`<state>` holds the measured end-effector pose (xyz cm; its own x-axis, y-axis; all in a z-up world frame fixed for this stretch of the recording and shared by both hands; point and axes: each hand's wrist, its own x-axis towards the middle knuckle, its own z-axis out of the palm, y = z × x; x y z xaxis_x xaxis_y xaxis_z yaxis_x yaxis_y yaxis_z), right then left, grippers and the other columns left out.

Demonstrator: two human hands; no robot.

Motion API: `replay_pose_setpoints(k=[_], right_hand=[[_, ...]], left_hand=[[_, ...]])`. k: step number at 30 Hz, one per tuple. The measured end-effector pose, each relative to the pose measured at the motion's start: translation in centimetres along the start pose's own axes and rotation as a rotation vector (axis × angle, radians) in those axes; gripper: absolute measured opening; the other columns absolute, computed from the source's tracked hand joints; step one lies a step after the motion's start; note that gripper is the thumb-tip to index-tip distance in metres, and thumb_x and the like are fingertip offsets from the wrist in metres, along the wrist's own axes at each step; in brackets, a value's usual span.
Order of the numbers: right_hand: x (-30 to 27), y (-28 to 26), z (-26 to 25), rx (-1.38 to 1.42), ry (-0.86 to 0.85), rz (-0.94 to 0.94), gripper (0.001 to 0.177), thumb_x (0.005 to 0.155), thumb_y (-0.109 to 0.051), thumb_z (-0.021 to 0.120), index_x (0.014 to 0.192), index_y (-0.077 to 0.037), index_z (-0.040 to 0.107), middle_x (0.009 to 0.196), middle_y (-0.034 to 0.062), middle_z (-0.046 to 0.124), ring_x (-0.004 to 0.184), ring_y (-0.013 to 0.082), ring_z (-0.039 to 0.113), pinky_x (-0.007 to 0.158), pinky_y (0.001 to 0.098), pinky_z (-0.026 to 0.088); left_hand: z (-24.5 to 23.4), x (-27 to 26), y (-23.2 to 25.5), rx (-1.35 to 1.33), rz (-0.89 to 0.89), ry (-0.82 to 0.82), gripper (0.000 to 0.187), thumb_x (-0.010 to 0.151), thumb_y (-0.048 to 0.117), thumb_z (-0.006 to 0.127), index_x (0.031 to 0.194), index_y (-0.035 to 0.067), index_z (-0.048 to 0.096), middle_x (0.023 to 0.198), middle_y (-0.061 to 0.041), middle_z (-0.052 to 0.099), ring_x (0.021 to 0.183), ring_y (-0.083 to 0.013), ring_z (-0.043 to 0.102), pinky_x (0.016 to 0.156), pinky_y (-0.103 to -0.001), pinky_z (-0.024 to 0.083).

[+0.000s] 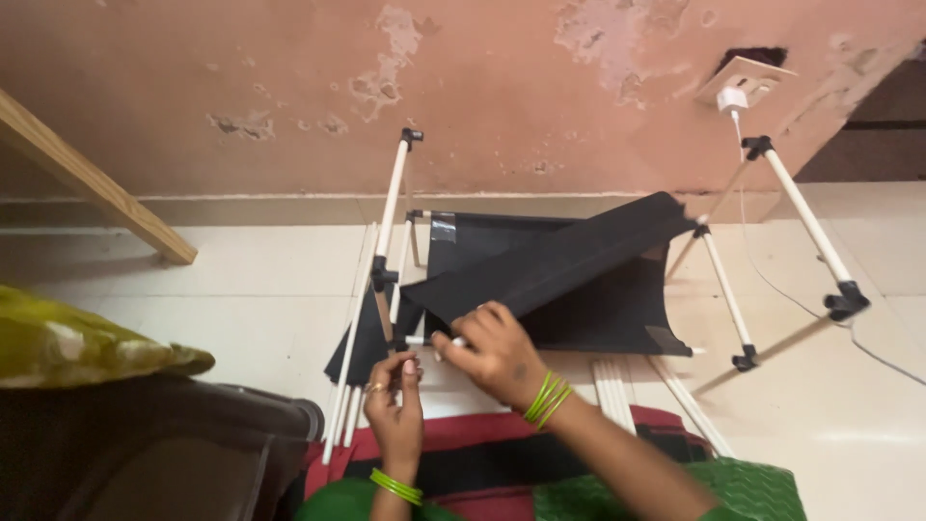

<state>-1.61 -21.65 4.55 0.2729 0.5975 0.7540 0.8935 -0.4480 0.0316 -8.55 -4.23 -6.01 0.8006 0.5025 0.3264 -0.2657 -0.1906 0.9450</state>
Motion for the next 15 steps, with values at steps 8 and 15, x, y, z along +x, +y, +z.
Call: replay_pose_setpoints(k=[8, 15], right_hand=[[-10.0, -7.1, 2.7, 0.099, 0.031, 0.119, 0.022, 0.088, -0.018, 0.071, 0.109, -0.019, 0.076, 0.117, 0.0083, 0.064, 0.116, 0.0290, 0.061, 0.107, 0.0584, 0.044], [-15.9, -8.3, 1.4, 0.144, -0.062, 0.147, 0.034, 0.087, -0.027, 0.076, 0.119, -0.017, 0.072, 0.133, 0.0113, 0.060, 0.126, 0.0316, 0.055, 0.109, 0.0634, 0.038]], left_hand=[[0.9, -3.3, -6.6, -0.728, -0.935, -0.388, 0.049, 0.096, 0.058, 0.052, 0.095, 0.010, 0.059, 0.086, -0.006, 0.068, 0.075, -0.0150, 0.068, 0.066, -0.030, 0.058], [2.2, -4.2, -7.8, -0.618, -1.015, -0.588, 0.031, 0.099, 0.027, 0.078, 0.094, 0.011, 0.052, 0.081, -0.006, 0.062, 0.062, -0.0163, 0.062, 0.052, -0.028, 0.052]])
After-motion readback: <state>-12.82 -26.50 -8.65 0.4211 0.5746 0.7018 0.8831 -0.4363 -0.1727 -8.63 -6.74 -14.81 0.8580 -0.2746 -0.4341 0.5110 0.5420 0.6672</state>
